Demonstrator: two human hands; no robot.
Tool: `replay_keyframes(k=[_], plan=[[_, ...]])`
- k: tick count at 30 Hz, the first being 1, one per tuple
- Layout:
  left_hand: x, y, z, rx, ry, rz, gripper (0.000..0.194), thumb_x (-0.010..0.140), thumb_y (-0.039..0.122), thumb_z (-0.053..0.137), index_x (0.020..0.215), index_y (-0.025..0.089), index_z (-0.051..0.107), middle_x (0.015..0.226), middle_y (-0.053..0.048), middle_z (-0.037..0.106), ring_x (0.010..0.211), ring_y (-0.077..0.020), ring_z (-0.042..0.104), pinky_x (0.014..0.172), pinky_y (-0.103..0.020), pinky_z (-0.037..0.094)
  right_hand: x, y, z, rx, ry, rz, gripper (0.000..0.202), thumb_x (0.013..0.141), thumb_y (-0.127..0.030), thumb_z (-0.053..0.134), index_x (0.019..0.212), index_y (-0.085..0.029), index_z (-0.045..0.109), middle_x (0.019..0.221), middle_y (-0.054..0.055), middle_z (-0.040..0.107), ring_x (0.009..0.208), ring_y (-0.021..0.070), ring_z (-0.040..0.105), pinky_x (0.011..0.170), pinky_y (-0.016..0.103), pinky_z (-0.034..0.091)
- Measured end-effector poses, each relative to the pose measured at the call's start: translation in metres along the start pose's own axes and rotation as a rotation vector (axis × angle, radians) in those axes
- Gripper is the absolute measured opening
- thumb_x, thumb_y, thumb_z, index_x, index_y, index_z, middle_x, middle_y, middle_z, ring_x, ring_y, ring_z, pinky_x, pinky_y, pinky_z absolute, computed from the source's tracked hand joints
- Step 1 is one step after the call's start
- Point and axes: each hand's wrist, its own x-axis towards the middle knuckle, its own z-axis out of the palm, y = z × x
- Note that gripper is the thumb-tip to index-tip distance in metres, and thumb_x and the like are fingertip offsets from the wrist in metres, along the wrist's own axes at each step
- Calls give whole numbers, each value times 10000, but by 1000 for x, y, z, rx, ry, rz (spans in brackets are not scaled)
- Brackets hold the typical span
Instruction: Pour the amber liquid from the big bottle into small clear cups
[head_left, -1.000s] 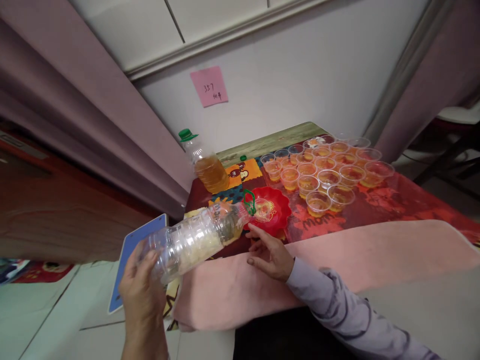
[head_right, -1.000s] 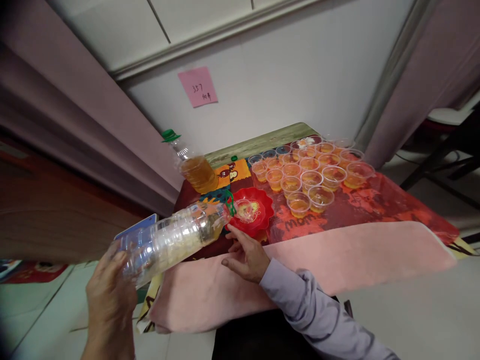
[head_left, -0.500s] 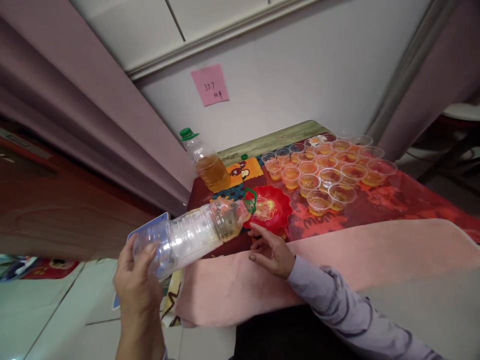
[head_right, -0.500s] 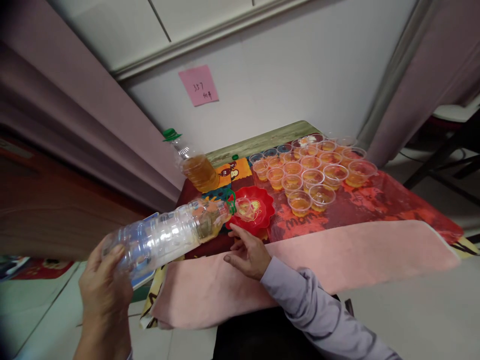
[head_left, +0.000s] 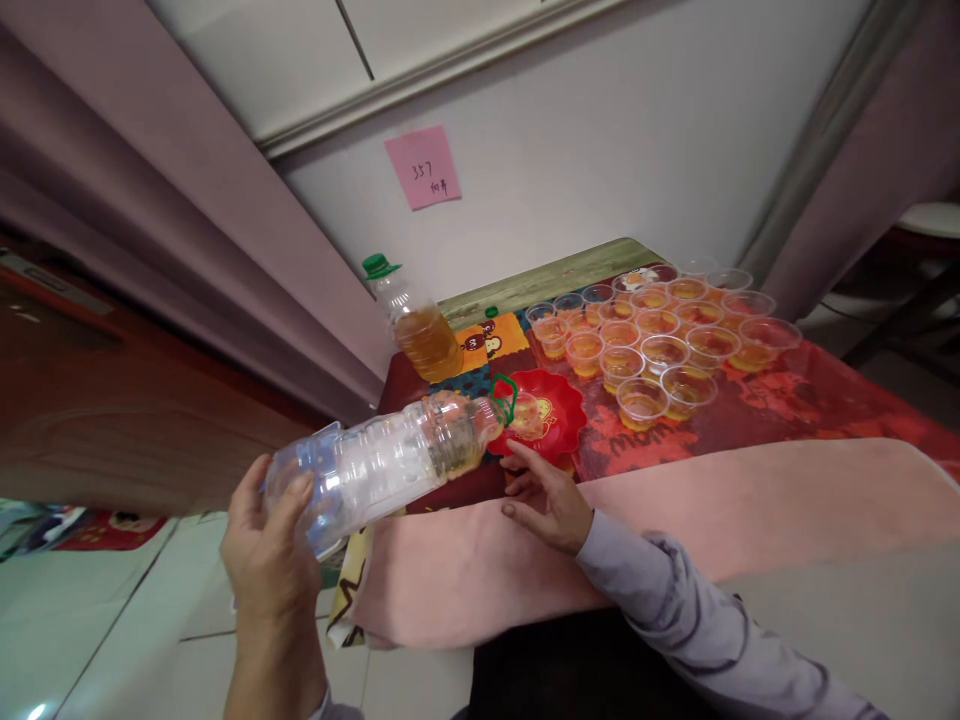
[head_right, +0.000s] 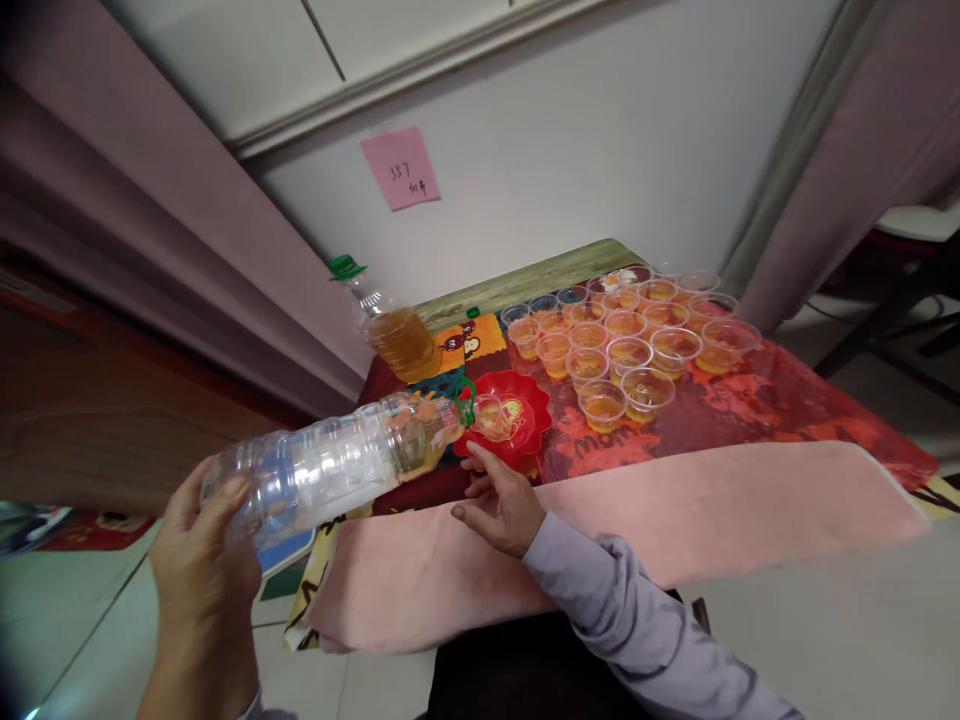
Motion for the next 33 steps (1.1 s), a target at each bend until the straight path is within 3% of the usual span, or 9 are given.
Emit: replay_keyframes(k=[10,19,25,33], plan=[[-2,12,7,-6,-14,52,696,604,282,929,1271,209,746,1138,-49,729,932,-189,666,661,-245,558,0,4,0,3,23,21,903,948,-599,764,1687,-265,365,1377,190,704,930,236,783,866,464,686],[-1,17,9,60,9,123,690,580,346,930,1233,220,744,1157,-56,759,1112,-274,696,849,-358,609,-1,5,0,18,24,30,890,943,-589,770,1671,-258,377,1384,192,699,938,237,786,884,478,677],[2,21,10,60,10,109,806,524,368,950,1289,216,744,1204,-63,746,1048,-251,702,952,-412,587,-1,6,1,23,30,32,893,937,-598,772,1665,-256,384,1379,192,702,937,237,787,871,470,682],[2,30,13,75,-2,127,882,494,355,928,1329,174,712,1221,-76,721,963,-221,669,772,-342,578,0,1,-1,31,26,34,885,930,-574,786,1663,-266,397,1358,177,712,930,237,790,860,457,681]])
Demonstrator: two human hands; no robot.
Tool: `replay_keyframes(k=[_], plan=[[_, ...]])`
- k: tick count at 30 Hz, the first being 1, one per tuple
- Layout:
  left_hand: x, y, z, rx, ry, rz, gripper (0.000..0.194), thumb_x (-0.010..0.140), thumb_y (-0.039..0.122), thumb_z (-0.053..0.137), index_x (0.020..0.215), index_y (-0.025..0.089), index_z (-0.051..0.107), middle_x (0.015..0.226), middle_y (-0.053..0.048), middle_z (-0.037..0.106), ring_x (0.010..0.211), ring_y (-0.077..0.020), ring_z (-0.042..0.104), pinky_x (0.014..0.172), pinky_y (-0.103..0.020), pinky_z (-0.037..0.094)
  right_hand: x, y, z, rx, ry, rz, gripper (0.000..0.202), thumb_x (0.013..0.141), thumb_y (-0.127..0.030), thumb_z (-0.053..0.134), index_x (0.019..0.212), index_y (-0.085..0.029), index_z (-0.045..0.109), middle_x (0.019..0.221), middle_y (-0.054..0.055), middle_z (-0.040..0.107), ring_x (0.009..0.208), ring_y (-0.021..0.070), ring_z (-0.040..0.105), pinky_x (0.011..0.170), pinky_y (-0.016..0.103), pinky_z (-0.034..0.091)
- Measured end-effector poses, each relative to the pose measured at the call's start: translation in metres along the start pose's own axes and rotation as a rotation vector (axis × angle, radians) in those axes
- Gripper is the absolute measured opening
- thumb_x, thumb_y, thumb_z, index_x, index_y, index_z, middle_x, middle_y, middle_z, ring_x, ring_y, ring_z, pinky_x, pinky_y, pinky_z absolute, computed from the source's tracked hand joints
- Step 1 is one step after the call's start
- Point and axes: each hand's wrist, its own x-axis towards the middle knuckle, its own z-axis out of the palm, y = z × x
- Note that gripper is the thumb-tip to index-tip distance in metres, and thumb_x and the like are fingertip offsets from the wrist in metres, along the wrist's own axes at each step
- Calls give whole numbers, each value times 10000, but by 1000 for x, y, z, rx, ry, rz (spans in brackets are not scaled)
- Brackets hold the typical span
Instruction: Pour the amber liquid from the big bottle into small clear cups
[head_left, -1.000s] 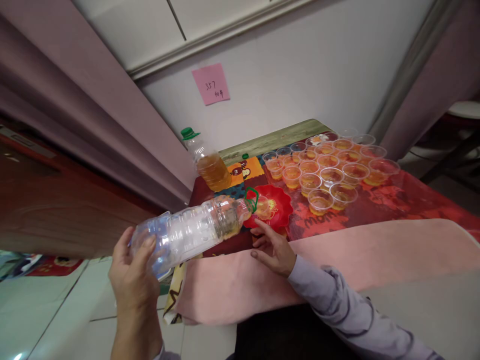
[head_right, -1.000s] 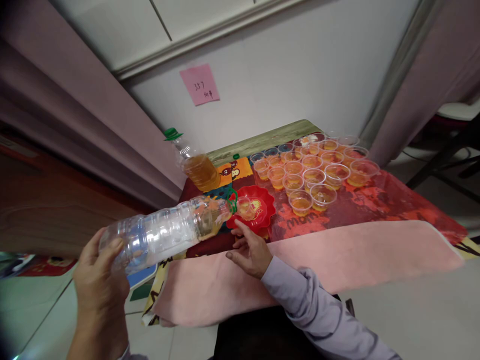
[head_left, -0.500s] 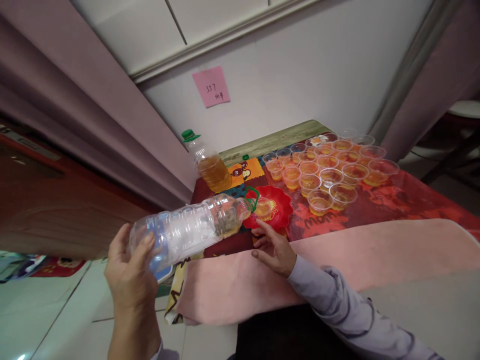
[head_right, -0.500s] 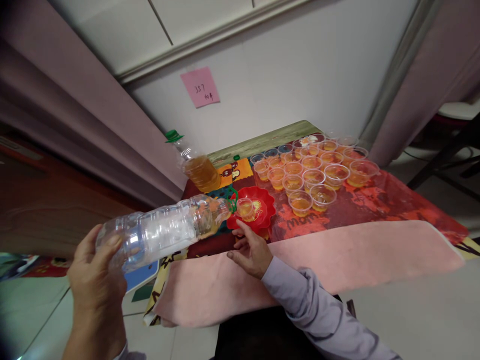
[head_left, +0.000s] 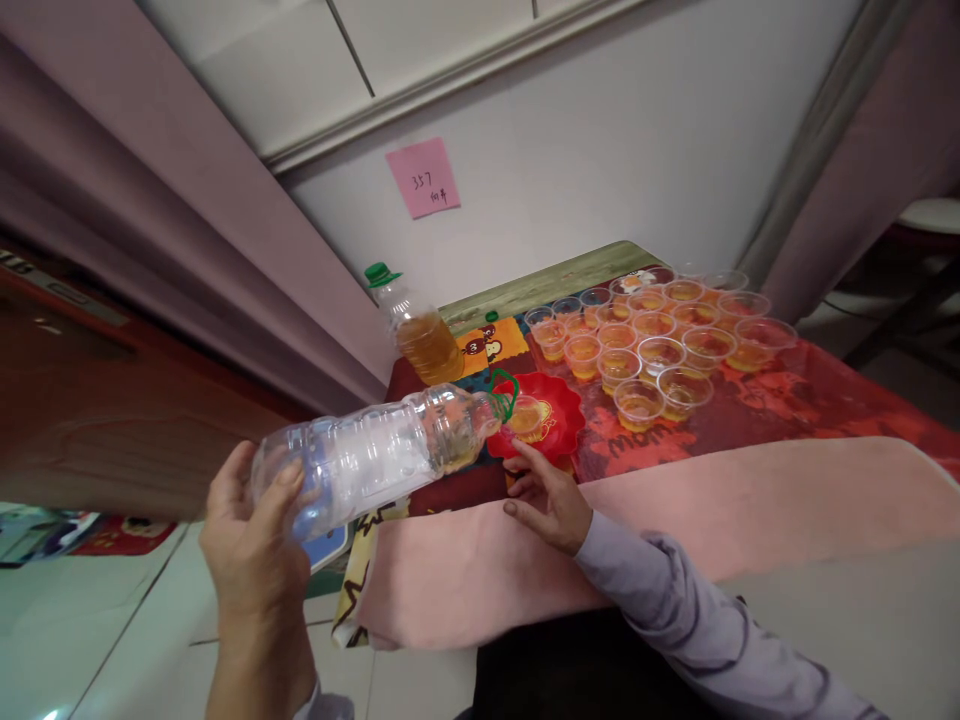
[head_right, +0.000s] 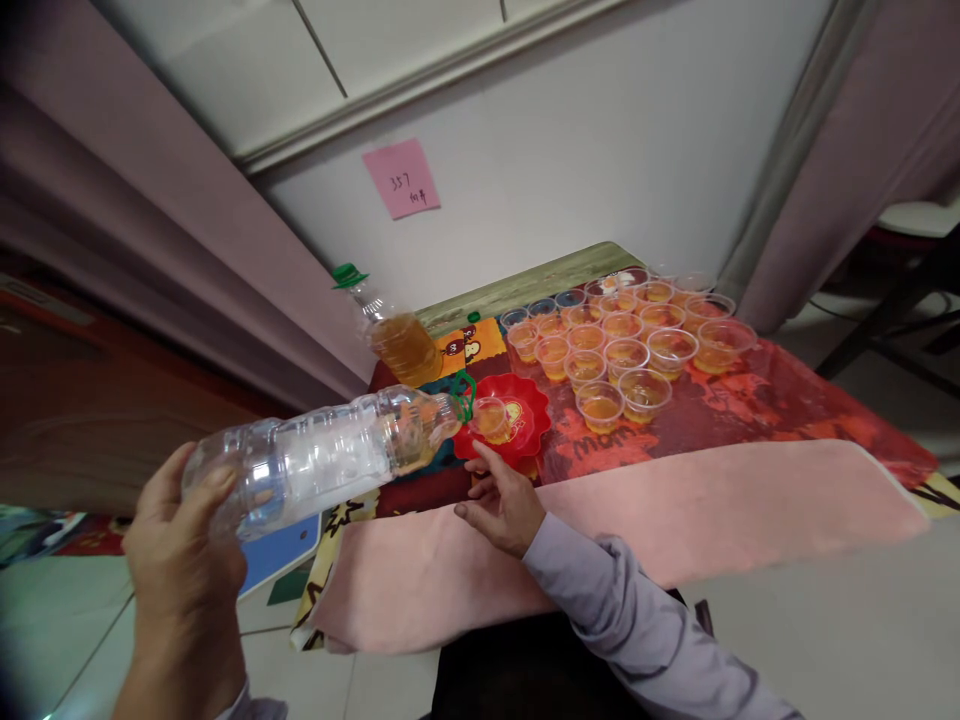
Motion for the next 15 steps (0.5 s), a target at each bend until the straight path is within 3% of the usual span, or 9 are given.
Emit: replay_keyframes(k=[4,15], plan=[[-1,6,2,10,5,7,935,475,360,917,1361,153,701,1231,-88,717,961,-212,662,689,-289,551,0,0,0,-7,-2,2,881,928,-586,781,1660,-278,401,1357,171,716,928,238,793,855,451,681],[4,12,3,-20,-27,33,990,459,344,965,1390,139,694,1258,-99,715,974,-203,650,646,-262,548,-1,0,2,4,-12,16,867,927,-609,774,1642,-272,420,1365,173,704,928,227,786,859,444,681]])
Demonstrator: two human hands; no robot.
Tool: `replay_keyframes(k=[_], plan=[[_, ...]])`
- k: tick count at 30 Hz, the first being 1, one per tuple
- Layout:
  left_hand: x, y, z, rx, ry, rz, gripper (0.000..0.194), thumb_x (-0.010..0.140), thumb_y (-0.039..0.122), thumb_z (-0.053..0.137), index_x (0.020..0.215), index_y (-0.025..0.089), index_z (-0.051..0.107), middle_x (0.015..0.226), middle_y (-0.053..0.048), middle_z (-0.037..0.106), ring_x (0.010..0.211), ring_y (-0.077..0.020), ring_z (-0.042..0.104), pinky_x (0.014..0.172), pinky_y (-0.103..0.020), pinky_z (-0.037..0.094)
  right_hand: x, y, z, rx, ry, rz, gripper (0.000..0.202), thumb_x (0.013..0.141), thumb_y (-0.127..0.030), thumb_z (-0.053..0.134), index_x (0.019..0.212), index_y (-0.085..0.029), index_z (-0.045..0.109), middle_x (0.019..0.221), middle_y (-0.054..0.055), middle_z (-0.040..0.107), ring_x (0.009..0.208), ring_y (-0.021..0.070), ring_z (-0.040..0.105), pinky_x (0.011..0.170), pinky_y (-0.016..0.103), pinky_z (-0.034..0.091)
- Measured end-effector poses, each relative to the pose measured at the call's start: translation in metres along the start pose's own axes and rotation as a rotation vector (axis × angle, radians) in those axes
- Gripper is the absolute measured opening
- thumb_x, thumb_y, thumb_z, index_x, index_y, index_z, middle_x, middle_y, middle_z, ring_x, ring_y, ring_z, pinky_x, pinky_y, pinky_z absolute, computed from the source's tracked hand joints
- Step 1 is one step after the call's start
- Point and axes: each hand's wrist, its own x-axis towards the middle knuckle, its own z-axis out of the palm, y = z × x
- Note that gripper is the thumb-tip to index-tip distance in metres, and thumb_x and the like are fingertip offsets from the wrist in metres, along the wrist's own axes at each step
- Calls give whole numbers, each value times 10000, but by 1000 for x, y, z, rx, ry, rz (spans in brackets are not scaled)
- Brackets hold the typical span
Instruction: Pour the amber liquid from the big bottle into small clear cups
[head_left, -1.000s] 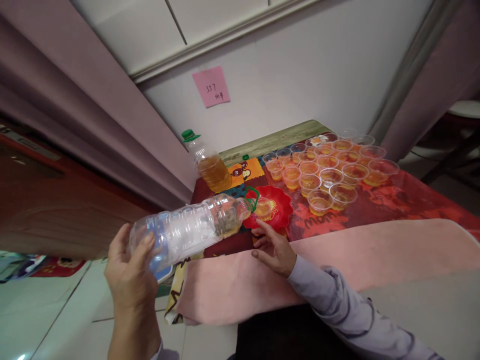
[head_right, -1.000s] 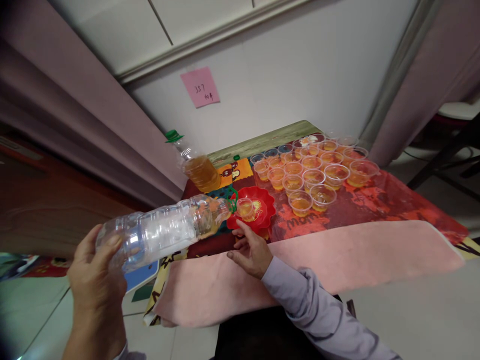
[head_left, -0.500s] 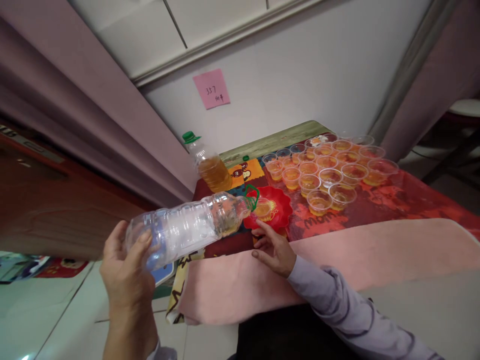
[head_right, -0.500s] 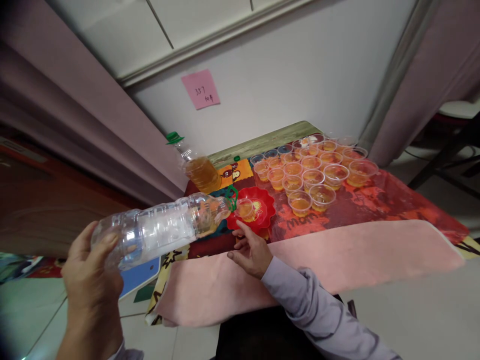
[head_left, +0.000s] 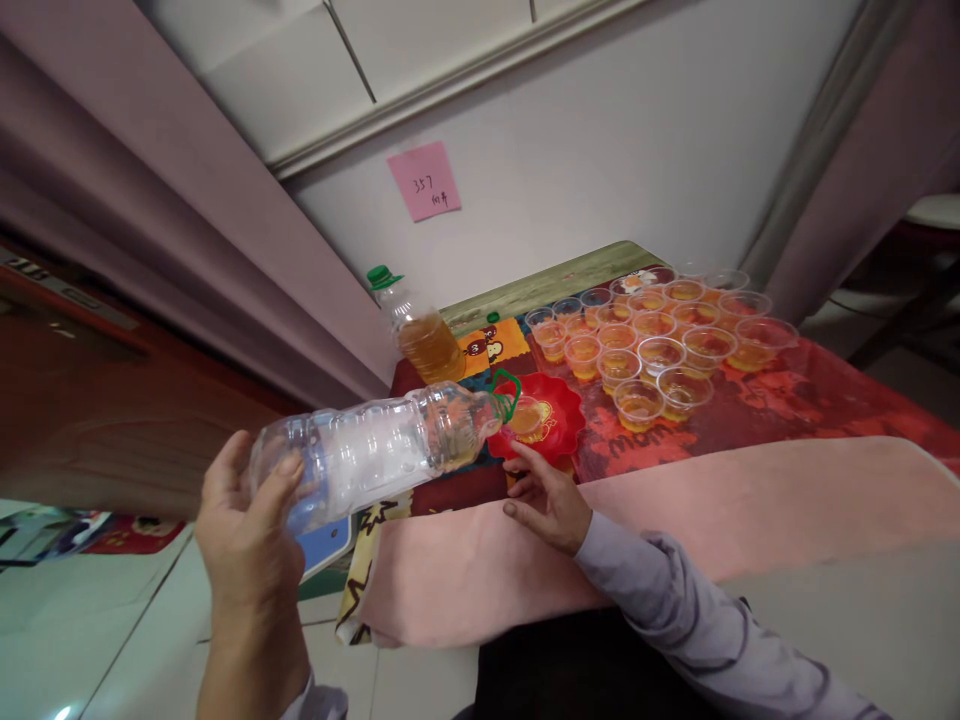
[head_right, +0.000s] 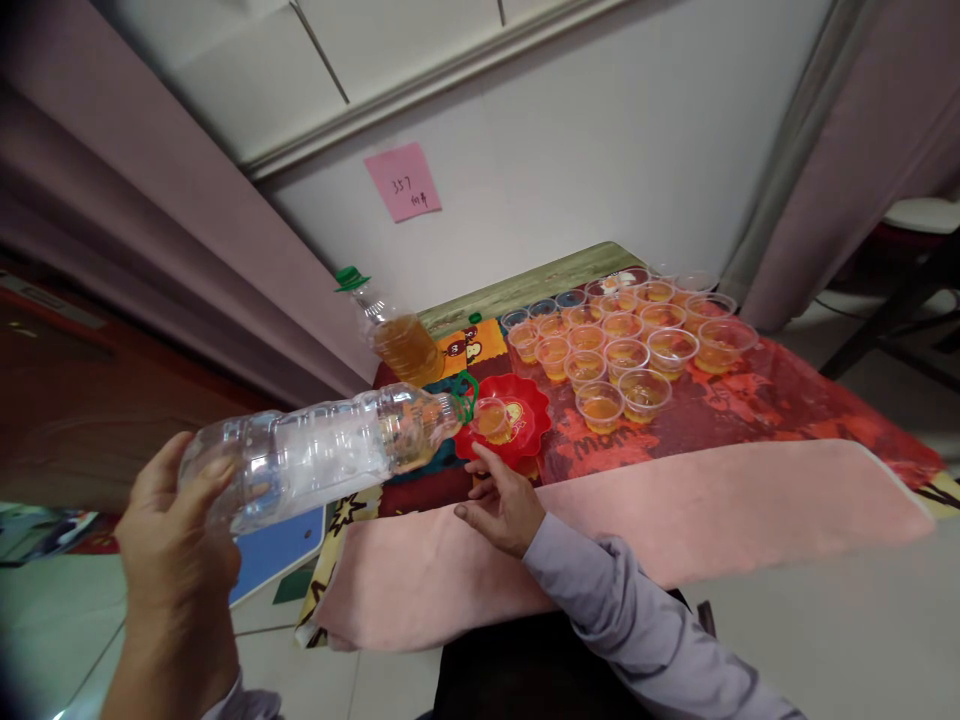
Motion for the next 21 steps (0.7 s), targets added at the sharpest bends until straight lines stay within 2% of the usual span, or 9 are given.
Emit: replay_keyframes(k=[3,7,12,17,21], plan=[[0,3,0,16,-15,16,1045,469,347,964,1447,120,671,1331,-124,706,1014,-207,656,650,-248,553,0,0,0,15,3,4,863,924,-601,781,1634,-267,423,1364,174,702,926,228,787,863,449,678],[-1,8,1,61,-29,61,1019,518,364,951,1463,109,669,1424,-145,684,1132,-229,646,670,-224,543,0,1,1,20,-3,3,866,921,-601,781,1630,-260,420,1364,175,699,928,228,787,876,456,673],[6,10,2,92,-38,113,1028,489,400,960,1440,123,687,1421,-138,694,1166,-254,655,719,-252,568,0,2,1,27,-5,12,871,920,-631,769,1626,-258,423,1364,175,692,932,226,781,893,462,668],[13,13,6,127,-80,148,1057,489,435,961,1458,126,672,1425,-148,700,1245,-309,665,947,-388,609,0,2,2,30,-2,11,884,915,-650,767,1629,-262,420,1360,173,696,930,232,782,883,467,669],[13,18,12,134,-76,145,1098,463,446,943,1470,113,659,1452,-176,689,1312,-394,652,1118,-584,541,0,2,3,37,-1,13,889,915,-655,763,1631,-263,413,1366,174,694,939,234,783,890,471,669]])
